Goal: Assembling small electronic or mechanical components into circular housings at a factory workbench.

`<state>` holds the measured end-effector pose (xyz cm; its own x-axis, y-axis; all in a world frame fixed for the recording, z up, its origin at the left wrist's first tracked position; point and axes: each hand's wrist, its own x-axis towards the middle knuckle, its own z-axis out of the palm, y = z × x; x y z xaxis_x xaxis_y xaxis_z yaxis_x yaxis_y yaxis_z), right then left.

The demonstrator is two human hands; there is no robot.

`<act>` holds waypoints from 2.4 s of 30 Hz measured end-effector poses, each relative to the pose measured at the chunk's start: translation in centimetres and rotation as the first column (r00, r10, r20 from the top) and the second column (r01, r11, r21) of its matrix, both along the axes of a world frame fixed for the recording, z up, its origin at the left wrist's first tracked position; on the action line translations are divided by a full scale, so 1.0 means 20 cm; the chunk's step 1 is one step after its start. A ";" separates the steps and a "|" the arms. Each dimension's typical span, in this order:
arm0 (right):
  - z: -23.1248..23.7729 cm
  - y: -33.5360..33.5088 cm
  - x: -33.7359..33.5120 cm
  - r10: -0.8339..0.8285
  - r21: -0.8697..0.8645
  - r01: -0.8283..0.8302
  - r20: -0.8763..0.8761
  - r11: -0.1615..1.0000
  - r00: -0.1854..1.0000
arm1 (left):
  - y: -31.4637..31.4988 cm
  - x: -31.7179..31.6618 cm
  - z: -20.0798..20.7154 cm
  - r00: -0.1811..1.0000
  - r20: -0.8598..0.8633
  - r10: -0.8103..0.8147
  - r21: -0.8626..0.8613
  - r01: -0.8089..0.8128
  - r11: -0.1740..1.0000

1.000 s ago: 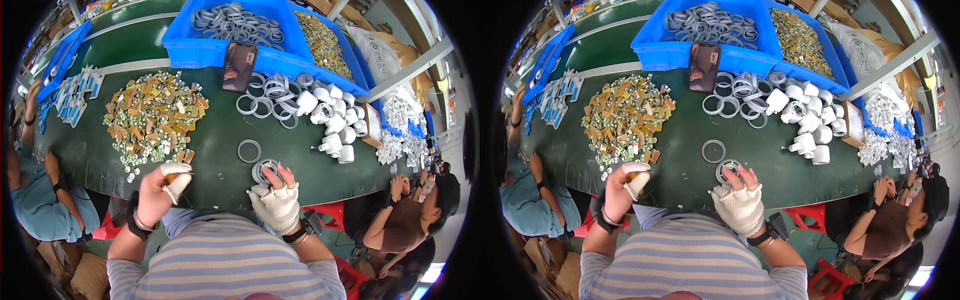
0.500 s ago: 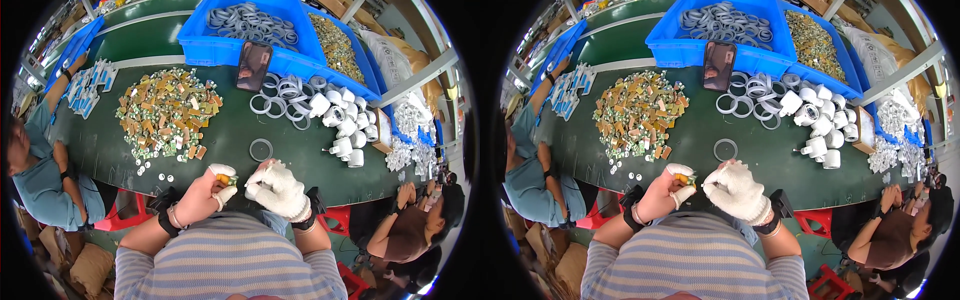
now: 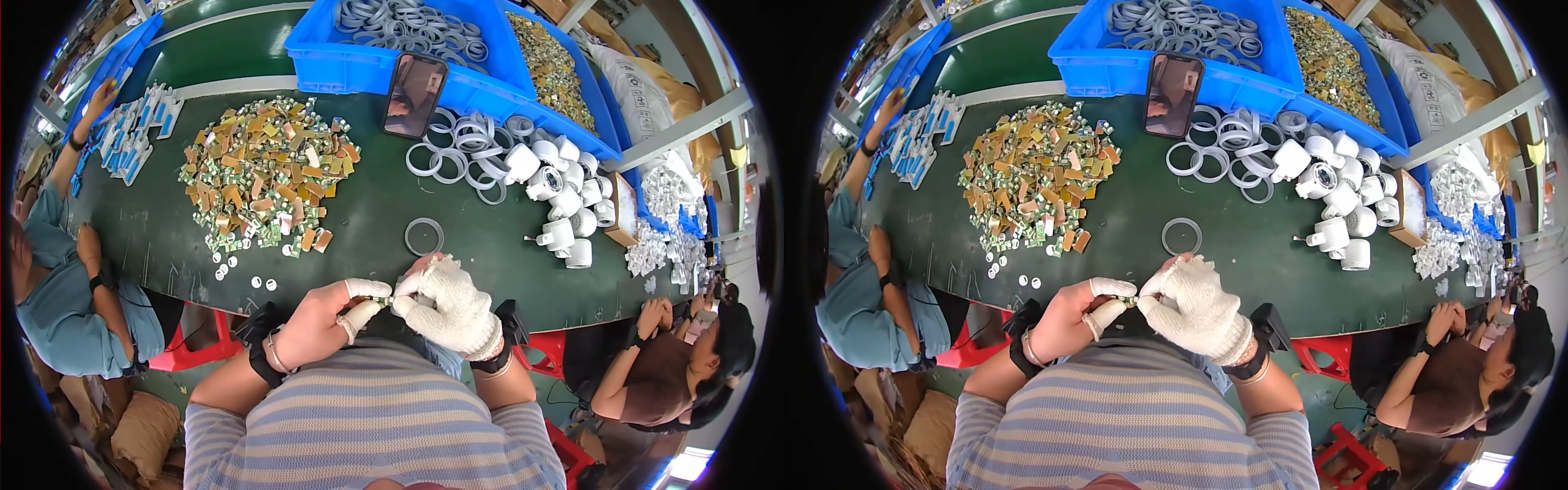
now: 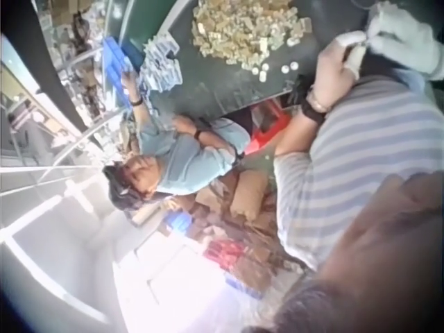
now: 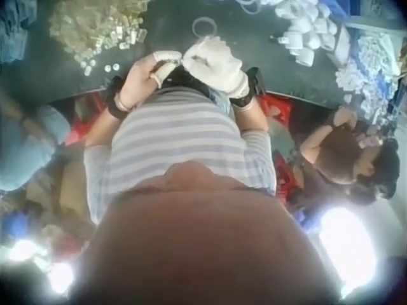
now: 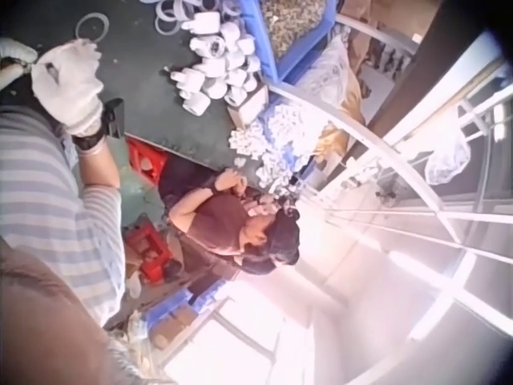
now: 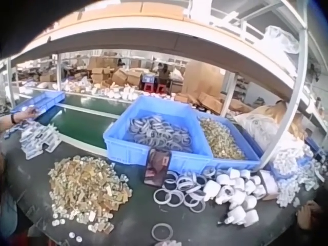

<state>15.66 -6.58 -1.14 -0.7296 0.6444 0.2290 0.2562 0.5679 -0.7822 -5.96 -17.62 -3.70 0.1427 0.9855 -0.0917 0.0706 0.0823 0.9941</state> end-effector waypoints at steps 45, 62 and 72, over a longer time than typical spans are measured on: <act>0.05 -0.08 0.09 -0.055 0.025 0.058 -0.126 0.998 0.991 | -0.22 -0.54 0.44 0.651 -0.314 0.691 0.264 -0.639 0.723; -0.25 0.34 0.73 -0.916 0.888 0.356 0.150 0.290 0.372 | -0.05 -0.27 0.04 0.543 -0.430 0.721 0.701 -0.303 0.646; -0.07 0.06 0.32 -0.547 0.112 0.539 0.053 0.835 0.836 | -0.02 0.05 -0.05 0.874 0.458 0.164 -0.222 -0.067 0.973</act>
<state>22.09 -5.33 -2.44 -0.2866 0.9220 0.2603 0.6026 0.3847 -0.6992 -5.06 -18.08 -4.64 0.1030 0.9673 -0.2319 -0.4229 0.2536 0.8700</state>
